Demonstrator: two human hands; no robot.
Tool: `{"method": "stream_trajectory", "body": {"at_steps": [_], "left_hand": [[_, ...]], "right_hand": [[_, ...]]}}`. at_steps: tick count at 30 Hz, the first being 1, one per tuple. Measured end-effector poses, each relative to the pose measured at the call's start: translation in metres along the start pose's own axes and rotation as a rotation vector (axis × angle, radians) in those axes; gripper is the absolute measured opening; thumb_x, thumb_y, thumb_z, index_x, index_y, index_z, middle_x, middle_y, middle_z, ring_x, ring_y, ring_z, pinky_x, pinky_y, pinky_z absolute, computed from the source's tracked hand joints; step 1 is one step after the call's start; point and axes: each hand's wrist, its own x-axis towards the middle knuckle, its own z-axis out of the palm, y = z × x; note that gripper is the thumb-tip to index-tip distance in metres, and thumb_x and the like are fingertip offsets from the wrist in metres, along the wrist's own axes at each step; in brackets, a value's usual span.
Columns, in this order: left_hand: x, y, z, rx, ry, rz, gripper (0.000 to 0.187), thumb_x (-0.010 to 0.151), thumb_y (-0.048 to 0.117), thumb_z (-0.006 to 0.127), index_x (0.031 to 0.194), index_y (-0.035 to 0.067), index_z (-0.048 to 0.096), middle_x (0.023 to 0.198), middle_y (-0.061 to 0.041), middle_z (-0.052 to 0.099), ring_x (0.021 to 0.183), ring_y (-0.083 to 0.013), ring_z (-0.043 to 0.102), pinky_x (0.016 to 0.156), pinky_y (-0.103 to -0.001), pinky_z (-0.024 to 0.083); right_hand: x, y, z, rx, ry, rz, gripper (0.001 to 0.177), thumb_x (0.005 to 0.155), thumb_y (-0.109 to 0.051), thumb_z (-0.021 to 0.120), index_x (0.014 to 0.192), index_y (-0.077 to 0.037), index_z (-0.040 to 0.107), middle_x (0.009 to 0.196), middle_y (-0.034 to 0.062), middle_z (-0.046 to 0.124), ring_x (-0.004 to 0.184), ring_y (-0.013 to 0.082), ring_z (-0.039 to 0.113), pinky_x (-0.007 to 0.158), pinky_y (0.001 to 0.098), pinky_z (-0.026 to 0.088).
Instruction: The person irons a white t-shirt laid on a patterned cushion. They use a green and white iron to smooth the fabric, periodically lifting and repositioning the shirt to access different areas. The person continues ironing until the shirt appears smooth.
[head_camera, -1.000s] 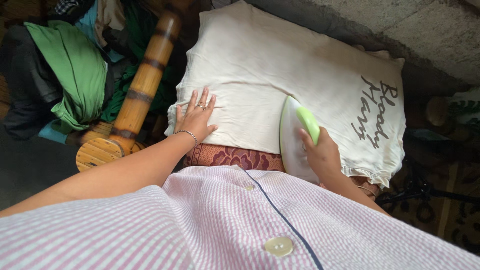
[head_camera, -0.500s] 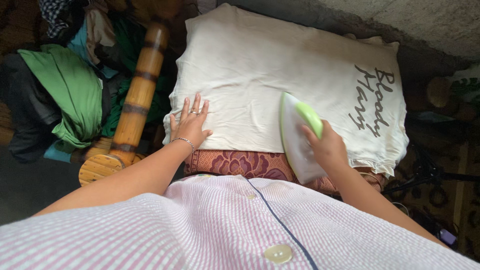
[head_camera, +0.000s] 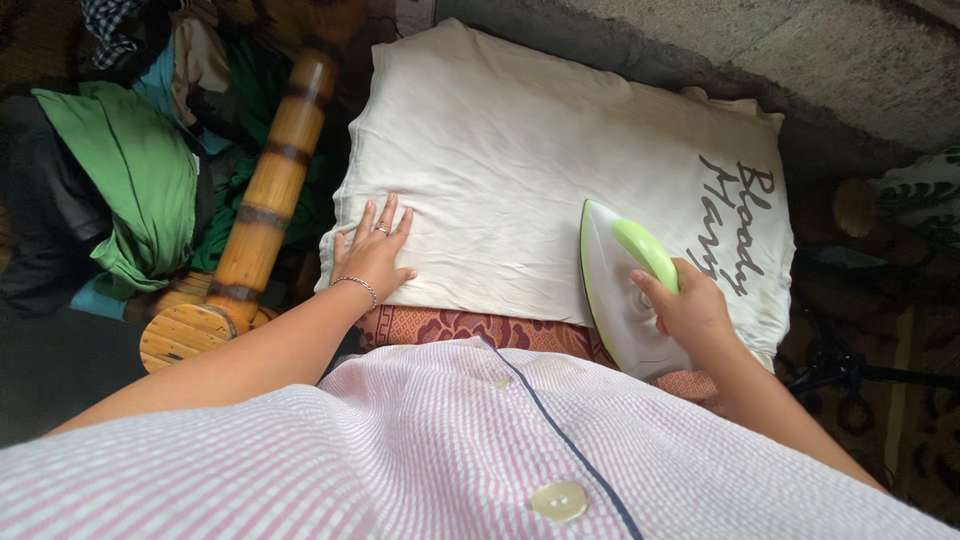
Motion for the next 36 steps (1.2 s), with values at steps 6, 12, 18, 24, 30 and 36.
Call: {"method": "stream_trajectory", "body": {"at_steps": [6, 12, 18, 24, 30, 36], "left_hand": [[0.0, 0.003, -0.004, 0.015, -0.026, -0.021, 0.098, 0.085, 0.042, 0.076, 0.161, 0.041, 0.015, 0.171, 0.013, -0.008, 0.158, -0.0182, -0.006, 0.124, -0.061, 0.011], [-0.001, 0.002, -0.003, 0.046, -0.017, -0.018, 0.098, 0.084, 0.043, 0.076, 0.161, 0.04, 0.016, 0.172, 0.013, -0.007, 0.159, -0.0188, -0.005, 0.123, -0.061, 0.014], [0.001, 0.001, -0.002, 0.074, -0.026, -0.023, 0.098, 0.085, 0.045, 0.075, 0.162, 0.041, 0.015, 0.172, 0.013, -0.008, 0.159, -0.0188, -0.004, 0.123, -0.062, 0.016], [0.005, -0.001, 0.001, 0.074, -0.035, -0.021, 0.1, 0.084, 0.045, 0.076, 0.162, 0.04, 0.014, 0.172, 0.012, -0.01, 0.159, -0.0205, -0.006, 0.122, -0.063, 0.016], [0.007, -0.002, 0.003, 0.079, -0.039, -0.02, 0.101, 0.084, 0.046, 0.076, 0.162, 0.04, 0.013, 0.172, 0.013, -0.011, 0.158, -0.0202, -0.008, 0.122, -0.064, 0.016], [0.009, -0.001, 0.002, 0.092, -0.052, -0.03, 0.101, 0.083, 0.049, 0.076, 0.161, 0.042, 0.012, 0.172, 0.013, -0.01, 0.158, -0.019, -0.008, 0.123, -0.063, 0.016]], "right_hand": [[0.007, -0.02, -0.016, -0.319, -0.151, -0.159, 0.054, 0.083, -0.045, 0.077, 0.129, -0.017, 0.068, 0.099, 0.0087, 0.073, 0.088, 0.0236, 0.07, 0.078, 0.0404, 0.053], [0.04, -0.049, 0.026, -0.314, -0.206, -0.281, 0.053, 0.086, -0.045, 0.075, 0.131, -0.019, 0.066, 0.104, 0.0107, 0.074, 0.094, 0.0258, 0.069, 0.085, 0.0414, 0.052], [0.064, -0.023, 0.003, -0.449, -0.417, -0.325, 0.051, 0.086, -0.043, 0.074, 0.131, -0.019, 0.063, 0.101, 0.0093, 0.074, 0.091, 0.0228, 0.068, 0.085, 0.0402, 0.052], [0.061, 0.003, -0.028, -0.428, -0.446, -0.03, 0.056, 0.086, -0.048, 0.074, 0.133, -0.02, 0.063, 0.102, 0.0144, 0.073, 0.089, 0.0295, 0.065, 0.084, 0.0436, 0.053], [0.07, -0.023, -0.007, -0.498, -0.481, -0.25, 0.056, 0.085, -0.05, 0.073, 0.131, -0.02, 0.063, 0.109, 0.0101, 0.075, 0.104, 0.0251, 0.069, 0.092, 0.0427, 0.051], [0.068, -0.075, 0.04, -0.532, -0.504, -0.435, 0.059, 0.084, -0.056, 0.073, 0.129, -0.02, 0.063, 0.112, 0.0105, 0.073, 0.107, 0.0292, 0.067, 0.093, 0.0438, 0.051]]}}
